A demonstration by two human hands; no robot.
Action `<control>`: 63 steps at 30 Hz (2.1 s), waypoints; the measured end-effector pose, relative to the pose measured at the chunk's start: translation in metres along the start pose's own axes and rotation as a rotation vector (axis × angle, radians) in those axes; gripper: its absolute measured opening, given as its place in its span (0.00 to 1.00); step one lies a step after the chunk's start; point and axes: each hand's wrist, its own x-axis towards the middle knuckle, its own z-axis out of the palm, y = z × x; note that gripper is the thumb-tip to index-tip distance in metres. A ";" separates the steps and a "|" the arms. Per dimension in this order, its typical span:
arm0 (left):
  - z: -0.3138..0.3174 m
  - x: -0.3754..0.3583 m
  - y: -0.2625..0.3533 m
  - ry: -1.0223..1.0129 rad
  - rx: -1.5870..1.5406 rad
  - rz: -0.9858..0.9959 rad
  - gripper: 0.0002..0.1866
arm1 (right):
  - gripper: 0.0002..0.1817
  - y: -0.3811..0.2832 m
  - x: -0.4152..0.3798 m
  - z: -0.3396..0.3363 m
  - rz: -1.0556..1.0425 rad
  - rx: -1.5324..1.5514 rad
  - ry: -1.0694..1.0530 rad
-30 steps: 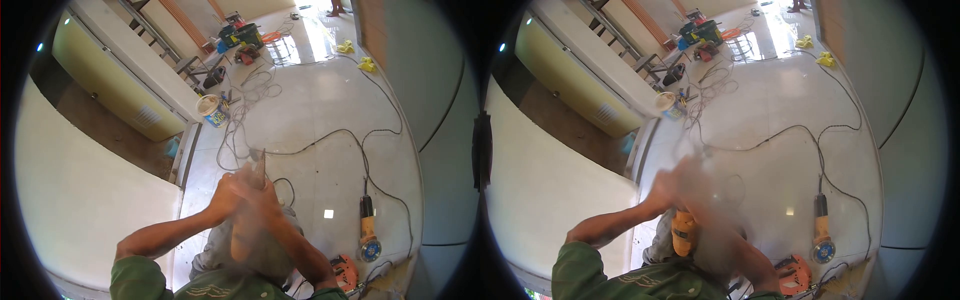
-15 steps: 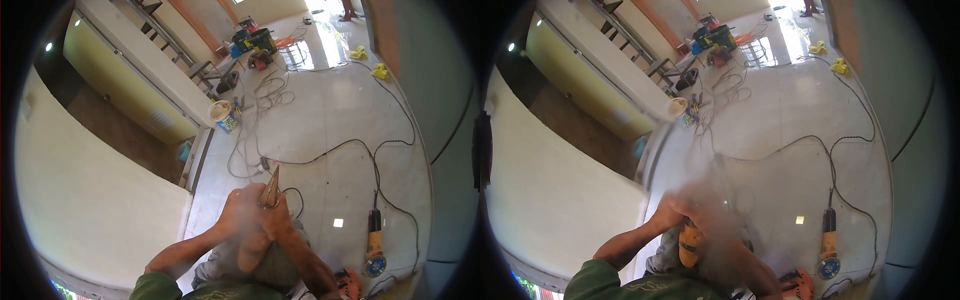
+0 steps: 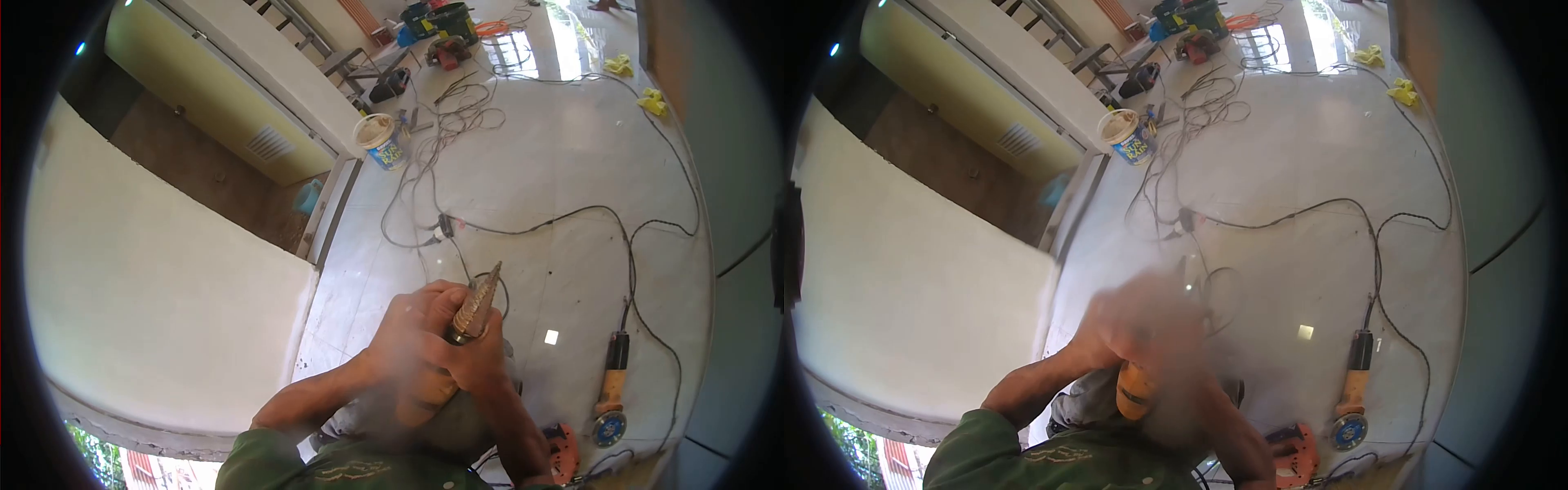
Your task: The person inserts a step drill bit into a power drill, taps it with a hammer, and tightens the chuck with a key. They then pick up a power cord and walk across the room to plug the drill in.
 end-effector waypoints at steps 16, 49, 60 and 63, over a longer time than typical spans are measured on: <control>-0.004 0.001 -0.009 0.000 -0.125 0.233 0.11 | 0.11 0.012 -0.015 0.005 -0.015 -0.145 0.196; -0.045 0.016 -0.085 -0.260 -0.478 0.341 0.17 | 0.30 0.025 -0.044 0.110 0.138 -0.614 0.629; -0.020 0.016 -0.105 -0.161 -0.600 0.274 0.12 | 0.29 0.039 -0.033 0.103 0.143 -0.618 0.782; -0.028 0.017 -0.103 -0.322 -0.575 0.115 0.17 | 0.29 0.042 -0.044 0.095 0.186 -0.553 0.717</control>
